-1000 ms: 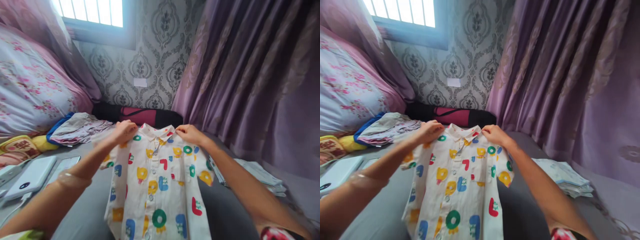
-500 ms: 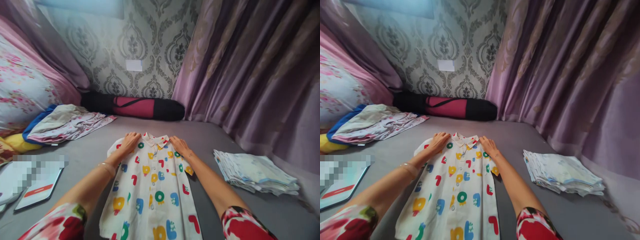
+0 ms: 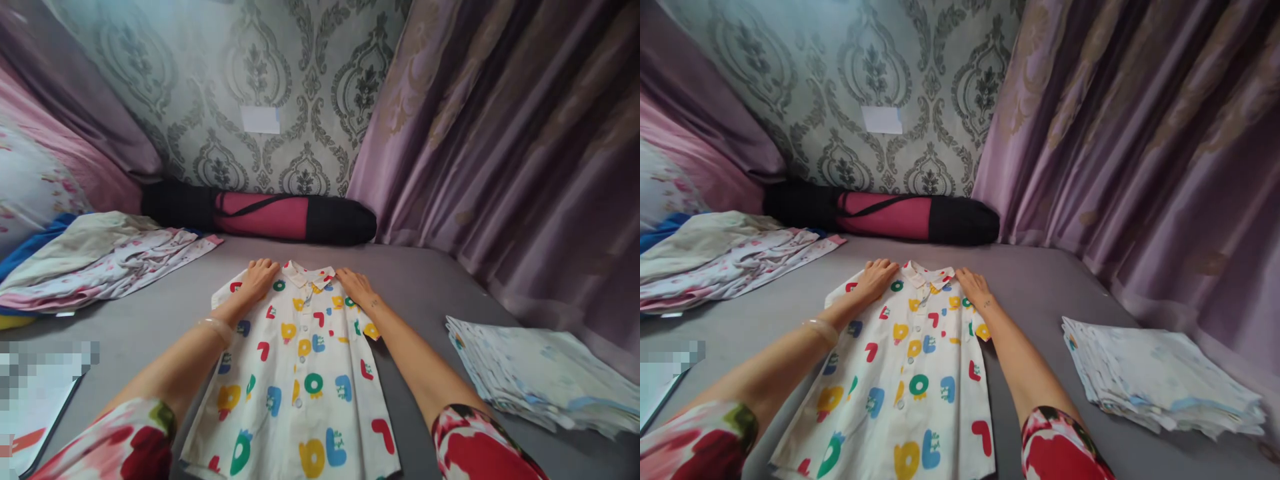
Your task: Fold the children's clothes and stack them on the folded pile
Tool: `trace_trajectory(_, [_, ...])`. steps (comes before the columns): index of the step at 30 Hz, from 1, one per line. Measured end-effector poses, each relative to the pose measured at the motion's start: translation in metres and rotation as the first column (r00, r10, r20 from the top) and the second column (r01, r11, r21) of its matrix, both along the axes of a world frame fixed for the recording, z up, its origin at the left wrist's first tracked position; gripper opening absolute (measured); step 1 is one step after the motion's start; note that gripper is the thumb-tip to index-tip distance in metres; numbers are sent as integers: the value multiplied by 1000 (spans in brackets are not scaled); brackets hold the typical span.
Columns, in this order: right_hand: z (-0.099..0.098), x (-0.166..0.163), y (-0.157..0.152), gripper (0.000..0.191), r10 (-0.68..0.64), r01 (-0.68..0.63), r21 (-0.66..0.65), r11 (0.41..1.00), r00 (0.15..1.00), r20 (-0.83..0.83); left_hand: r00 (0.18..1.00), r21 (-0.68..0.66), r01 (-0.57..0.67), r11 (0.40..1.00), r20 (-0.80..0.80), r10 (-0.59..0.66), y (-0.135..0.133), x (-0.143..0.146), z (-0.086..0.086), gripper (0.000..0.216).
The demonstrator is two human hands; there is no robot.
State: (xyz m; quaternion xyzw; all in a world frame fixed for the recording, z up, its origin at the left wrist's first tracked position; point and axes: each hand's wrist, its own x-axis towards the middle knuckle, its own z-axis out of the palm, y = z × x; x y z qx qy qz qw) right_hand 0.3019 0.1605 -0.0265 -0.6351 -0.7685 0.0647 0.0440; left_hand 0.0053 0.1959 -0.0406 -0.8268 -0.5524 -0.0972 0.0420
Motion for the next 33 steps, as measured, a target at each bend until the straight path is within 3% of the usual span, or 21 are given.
trace_trajectory(5, [-9,1,23,28,-49,44,-33,998,983,-178,971,-274,-100,956,182,154,19,6,2,36])
trace_trajectory(9, [-13,-5,41,36,-85,63,-90,994,962,-260,960,-359,-91,929,218,178,30,18,10,46])
trace_trajectory(13, [-18,-10,43,24,-123,106,-72,992,944,-305,952,-348,-74,935,253,170,29,28,8,34])
trace_trajectory(20, [-16,-17,30,26,-83,99,52,994,965,-250,946,-119,-59,991,309,94,17,33,-14,26])
trace_trajectory(24, [3,5,30,45,-160,108,-177,978,936,-313,944,-135,-132,982,284,166,15,26,-11,33])
trace_trajectory(27, [15,39,21,60,-319,156,-399,904,867,-383,940,-215,-189,958,241,239,15,-1,0,39])
trace_trajectory(30, [20,71,1,50,-532,221,-592,775,734,-423,931,-313,-245,918,187,312,12,-43,10,42])
trace_trajectory(33, [19,88,-19,27,-602,272,-604,749,661,-448,888,-394,-312,865,202,412,3,-79,18,40])
